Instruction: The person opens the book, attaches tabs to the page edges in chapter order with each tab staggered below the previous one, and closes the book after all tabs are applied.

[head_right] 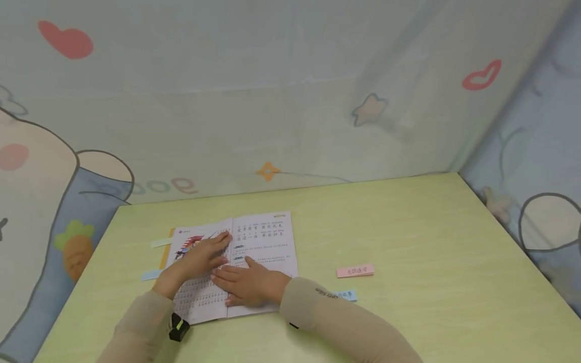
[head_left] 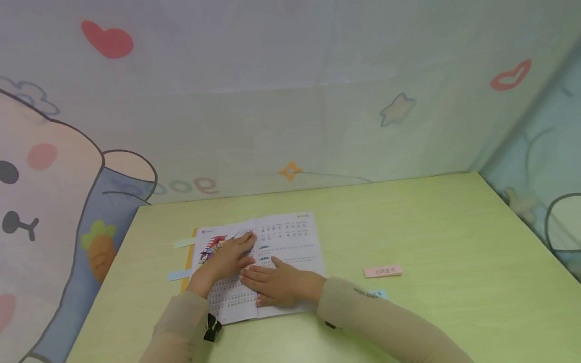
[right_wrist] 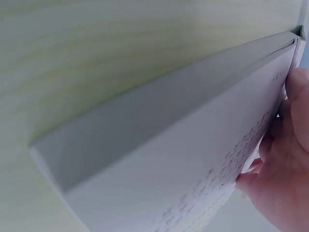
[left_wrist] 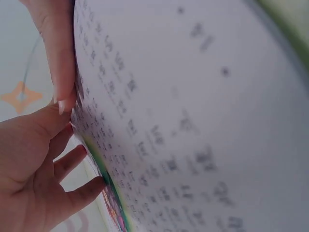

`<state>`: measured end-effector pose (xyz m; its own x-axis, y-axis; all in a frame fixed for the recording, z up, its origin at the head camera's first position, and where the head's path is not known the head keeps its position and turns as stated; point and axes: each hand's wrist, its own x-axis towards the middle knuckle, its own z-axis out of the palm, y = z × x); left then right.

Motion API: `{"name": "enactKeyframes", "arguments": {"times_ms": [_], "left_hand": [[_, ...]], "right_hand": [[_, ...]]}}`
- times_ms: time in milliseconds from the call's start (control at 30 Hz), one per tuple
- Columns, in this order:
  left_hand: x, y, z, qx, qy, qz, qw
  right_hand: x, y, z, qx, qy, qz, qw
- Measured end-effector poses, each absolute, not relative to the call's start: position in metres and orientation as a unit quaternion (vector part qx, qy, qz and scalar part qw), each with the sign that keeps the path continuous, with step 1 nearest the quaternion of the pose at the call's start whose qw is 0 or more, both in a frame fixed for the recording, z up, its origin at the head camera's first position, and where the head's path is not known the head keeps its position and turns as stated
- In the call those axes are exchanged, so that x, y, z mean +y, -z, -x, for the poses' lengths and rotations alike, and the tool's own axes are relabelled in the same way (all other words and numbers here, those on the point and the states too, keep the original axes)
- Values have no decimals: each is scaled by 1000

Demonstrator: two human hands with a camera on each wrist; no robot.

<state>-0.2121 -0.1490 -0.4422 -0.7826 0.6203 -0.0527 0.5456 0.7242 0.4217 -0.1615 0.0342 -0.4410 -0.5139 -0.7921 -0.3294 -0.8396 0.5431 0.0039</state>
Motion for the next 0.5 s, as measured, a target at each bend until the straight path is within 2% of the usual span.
{"name": "enactKeyframes", "arguments": {"times_ms": [233,500], "left_hand": [[-145,444,212,939,-165,-287,89],[-144,444,219,937,-190,-273,106]], "right_hand": [[32,438,159,864,-51,471,172],[31,436,152,853,-82,485,173]]}}
